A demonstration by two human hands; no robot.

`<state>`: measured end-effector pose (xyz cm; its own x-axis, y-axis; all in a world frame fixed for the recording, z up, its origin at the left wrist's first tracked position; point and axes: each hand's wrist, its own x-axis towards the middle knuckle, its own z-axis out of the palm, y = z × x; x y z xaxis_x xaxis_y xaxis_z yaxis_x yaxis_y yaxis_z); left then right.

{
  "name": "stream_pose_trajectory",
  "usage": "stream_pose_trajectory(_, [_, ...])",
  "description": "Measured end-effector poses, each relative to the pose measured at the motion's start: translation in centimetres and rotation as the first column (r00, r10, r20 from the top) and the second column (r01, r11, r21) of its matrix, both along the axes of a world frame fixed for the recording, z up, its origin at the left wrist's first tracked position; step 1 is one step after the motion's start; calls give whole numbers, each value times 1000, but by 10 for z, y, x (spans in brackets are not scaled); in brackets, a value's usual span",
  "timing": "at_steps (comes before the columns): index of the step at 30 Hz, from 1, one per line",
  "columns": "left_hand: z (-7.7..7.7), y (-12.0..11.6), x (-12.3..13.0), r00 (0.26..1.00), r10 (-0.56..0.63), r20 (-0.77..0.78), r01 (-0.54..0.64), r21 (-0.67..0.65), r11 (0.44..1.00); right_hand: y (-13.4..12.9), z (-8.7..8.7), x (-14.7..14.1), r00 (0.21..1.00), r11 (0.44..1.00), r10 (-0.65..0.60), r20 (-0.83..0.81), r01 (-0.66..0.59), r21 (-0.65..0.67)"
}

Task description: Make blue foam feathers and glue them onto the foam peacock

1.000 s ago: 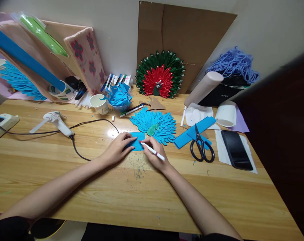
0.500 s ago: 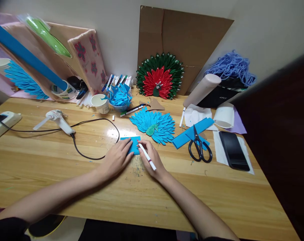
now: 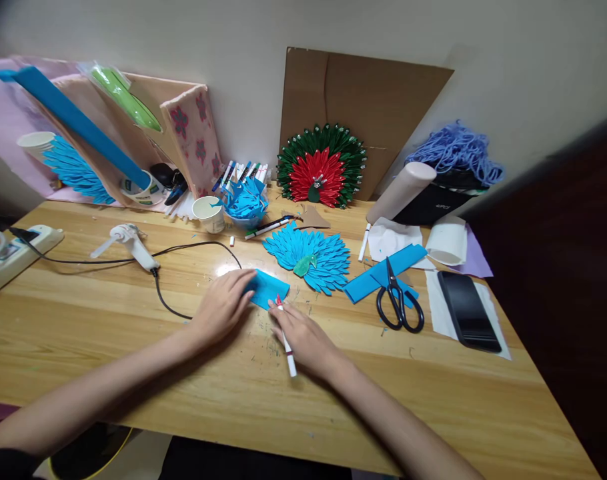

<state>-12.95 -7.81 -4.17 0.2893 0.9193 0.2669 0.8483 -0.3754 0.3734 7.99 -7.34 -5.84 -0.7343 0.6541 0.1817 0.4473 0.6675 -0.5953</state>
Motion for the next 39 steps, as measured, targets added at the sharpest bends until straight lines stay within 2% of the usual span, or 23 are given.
stream_pose_trajectory(4, [-5,-14,3,993,-113,-13,112,-79,991,-14,-1,-16,995,995,-93,-22,92,-29])
stream_pose_trajectory(9, [-13,1,3,992,-90,83,100,-118,988,-5,10,-15,992,981,-124,-29,118,-152])
stream_pose_trajectory(16, [-9,23,-5,952,-236,192,264,-133,955,39,18,7,983,970,-84,-164,43,-240])
stream_pose_trajectory(20, [-9,29,-10,926,-300,228,338,-150,929,42,17,1,966,903,-74,-248,-40,-427])
stream_pose_trajectory(22, [-9,30,-11,919,-310,242,351,-150,924,42,16,-6,950,878,-84,-301,-72,-474])
stream_pose_trajectory(25, [-10,31,-12,915,-310,258,354,-150,923,44,11,-17,952,876,-104,-289,-50,-480])
stream_pose_trajectory(30, [-10,30,-12,915,-315,252,358,-148,922,45,0,-21,969,900,-179,-173,90,-427])
stream_pose_trajectory(34, [-11,30,-12,915,-315,253,357,-141,923,42,-2,-19,970,931,-188,-154,126,-342])
stream_pose_trajectory(39, [-13,32,-11,921,-308,240,349,-152,925,41,-1,-21,972,942,-193,-133,146,-303])
